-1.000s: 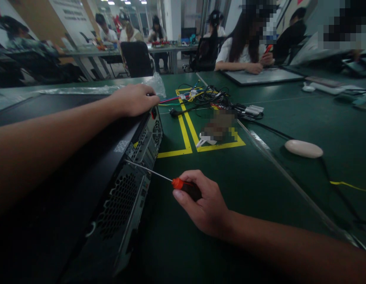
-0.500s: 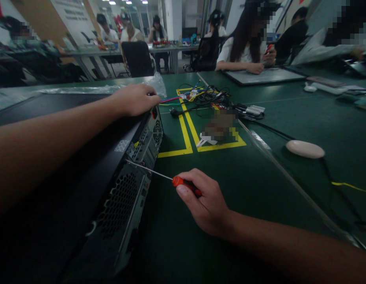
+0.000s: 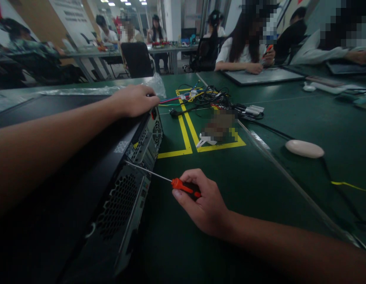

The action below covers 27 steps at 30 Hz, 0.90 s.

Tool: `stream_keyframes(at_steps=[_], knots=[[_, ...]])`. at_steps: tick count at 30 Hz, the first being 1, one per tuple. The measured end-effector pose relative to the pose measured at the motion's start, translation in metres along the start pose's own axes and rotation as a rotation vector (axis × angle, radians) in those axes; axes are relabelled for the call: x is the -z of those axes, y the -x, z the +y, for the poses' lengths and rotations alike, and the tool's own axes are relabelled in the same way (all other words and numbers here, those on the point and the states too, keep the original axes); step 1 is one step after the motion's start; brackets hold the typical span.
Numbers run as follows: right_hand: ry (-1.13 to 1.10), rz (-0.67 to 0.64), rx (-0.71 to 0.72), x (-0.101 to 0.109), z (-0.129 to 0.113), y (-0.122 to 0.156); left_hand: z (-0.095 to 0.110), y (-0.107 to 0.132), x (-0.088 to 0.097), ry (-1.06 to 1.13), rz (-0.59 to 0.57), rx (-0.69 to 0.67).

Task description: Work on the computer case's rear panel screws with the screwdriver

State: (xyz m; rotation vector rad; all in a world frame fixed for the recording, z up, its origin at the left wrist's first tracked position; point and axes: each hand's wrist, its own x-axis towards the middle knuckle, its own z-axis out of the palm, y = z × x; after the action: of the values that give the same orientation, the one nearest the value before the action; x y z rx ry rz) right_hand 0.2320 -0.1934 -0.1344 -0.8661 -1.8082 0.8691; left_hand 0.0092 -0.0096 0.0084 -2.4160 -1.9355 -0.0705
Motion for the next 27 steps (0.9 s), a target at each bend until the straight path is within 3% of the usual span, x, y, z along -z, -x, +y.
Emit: stream_keyframes(at_steps=[27], knots=[[0.011, -0.001, -0.03, -0.0002, -0.0033, 0.0005, -0.0007, -0.0008, -0.0014, 0.025, -0.001, -0.007]])
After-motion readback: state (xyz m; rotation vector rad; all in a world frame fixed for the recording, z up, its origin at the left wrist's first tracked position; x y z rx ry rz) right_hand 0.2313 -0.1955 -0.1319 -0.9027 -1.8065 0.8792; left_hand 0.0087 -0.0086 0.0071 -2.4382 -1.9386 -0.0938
